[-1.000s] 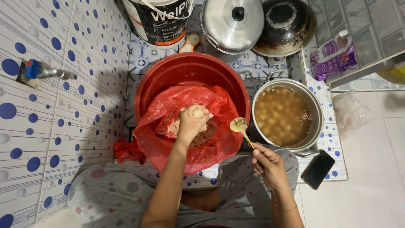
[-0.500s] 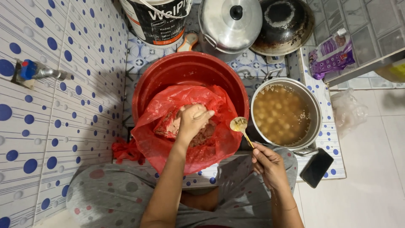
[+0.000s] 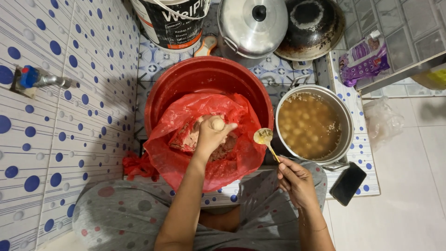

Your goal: Mixing a meat mixture by hand in a bowl and stirring a pot of meatballs with a spoon.

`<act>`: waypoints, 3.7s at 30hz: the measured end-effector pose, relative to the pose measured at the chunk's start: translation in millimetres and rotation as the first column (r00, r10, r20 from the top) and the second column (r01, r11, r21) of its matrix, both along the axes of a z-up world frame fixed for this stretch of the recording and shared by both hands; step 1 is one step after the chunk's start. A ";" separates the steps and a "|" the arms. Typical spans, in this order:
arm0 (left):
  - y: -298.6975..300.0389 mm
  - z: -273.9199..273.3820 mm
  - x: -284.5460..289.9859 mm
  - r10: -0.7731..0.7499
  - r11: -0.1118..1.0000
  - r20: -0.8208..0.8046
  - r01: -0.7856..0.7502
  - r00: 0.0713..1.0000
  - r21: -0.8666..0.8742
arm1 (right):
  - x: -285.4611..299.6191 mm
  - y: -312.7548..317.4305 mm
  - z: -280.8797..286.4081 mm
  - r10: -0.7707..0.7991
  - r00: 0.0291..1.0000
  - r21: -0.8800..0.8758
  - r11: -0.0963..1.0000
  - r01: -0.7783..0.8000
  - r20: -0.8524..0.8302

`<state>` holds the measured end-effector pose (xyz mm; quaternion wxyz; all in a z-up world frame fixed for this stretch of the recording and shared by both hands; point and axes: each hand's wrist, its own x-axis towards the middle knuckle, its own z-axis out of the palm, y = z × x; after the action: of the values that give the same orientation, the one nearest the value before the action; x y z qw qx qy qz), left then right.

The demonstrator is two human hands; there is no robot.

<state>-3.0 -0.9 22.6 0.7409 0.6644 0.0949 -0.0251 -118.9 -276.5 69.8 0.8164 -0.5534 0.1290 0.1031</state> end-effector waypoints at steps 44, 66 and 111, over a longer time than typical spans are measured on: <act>-14.6 11.0 -8.2 -0.033 0.999 0.193 0.030 0.981 0.020 | 19.6 69.4 114.8 0.351 0.823 -0.887 0.294 0.357 0.447; -28.7 -82.5 4.0 0.151 0.905 0.016 -0.145 0.988 0.399 | 31.8 94.1 62.0 0.542 0.790 -0.950 0.058 0.307 0.288; 24.8 -137.1 22.6 -0.167 0.292 -0.431 0.462 0.887 0.837 | 67.4 -114.2 -20.9 -0.080 0.977 -0.973 0.110 0.204 0.195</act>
<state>19.6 23.9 -114.5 0.1974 0.9580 0.0549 -0.2009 -51.5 -390.8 48.9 0.2573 -0.9430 0.1788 -0.1122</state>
